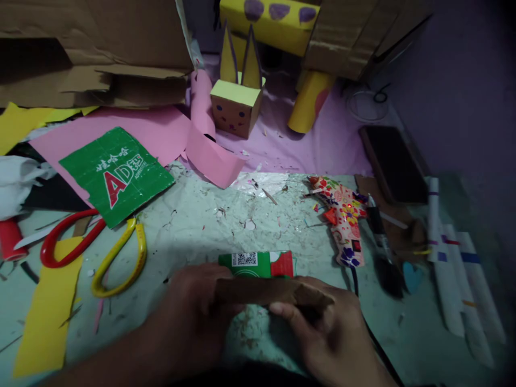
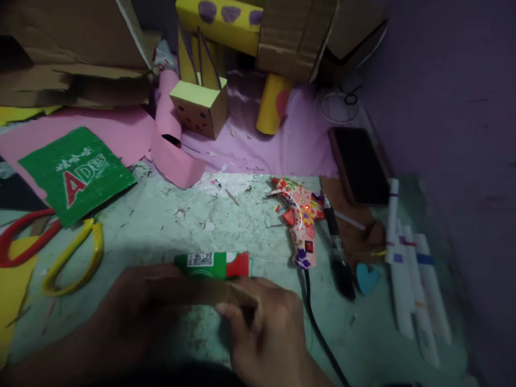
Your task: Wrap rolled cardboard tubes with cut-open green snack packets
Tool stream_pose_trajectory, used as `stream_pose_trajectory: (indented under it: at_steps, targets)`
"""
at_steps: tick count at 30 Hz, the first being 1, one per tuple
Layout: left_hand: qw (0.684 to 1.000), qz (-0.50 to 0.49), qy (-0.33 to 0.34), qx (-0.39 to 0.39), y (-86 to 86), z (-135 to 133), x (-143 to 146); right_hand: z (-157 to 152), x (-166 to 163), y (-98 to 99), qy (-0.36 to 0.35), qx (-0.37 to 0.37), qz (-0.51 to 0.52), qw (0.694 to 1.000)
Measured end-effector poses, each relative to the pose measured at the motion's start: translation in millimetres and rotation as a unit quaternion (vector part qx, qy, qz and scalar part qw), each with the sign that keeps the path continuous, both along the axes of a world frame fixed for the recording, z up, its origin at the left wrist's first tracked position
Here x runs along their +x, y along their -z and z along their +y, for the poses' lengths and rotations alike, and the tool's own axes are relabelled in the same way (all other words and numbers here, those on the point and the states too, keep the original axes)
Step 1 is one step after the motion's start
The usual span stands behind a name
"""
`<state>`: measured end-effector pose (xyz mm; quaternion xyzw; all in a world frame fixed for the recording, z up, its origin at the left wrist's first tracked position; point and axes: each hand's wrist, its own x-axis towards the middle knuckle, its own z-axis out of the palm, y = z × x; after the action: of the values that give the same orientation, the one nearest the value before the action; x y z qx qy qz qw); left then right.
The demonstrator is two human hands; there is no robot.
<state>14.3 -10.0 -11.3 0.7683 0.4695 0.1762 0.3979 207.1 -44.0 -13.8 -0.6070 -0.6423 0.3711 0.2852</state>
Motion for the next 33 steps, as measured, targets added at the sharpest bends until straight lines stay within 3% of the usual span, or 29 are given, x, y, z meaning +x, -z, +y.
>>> stream_pose_trajectory:
  at_steps: [2,4,8,10,12,16,22,28,33]
  targets:
    - [0.999,-0.021,-0.016,-0.023,-0.8,-2,-1,-1,1,0.6,-0.006,0.013,0.007,1.0]
    - [0.997,-0.067,0.024,0.011,1.0,-5,-6,-3,5,0.3,-0.058,0.08,0.034,0.994]
    - [0.966,-0.047,0.121,0.222,11.5,-15,-18,-8,13,2.4,-0.188,0.212,0.066,0.957]
    - [0.942,-0.006,0.135,0.308,16.9,-20,-22,-10,15,7.7,-0.209,0.269,0.015,0.94]
    - [0.928,0.011,0.139,0.347,19.9,-24,-24,-13,15,14.6,-0.193,0.303,-0.054,0.932]
    - [0.925,0.037,0.134,0.354,18.5,-29,-22,-18,13,22.2,-0.169,0.306,-0.107,0.931]
    - [0.923,0.039,0.183,0.336,14.3,-30,-22,-17,10,16.1,-0.163,0.312,-0.121,0.928]
    - [0.935,0.019,0.136,0.327,15.7,-28,-18,-9,9,14.8,-0.137,0.322,-0.112,0.93]
    - [0.953,0.0,0.135,0.271,12.1,-15,-15,0,14,10.8,-0.186,0.267,-0.07,0.943]
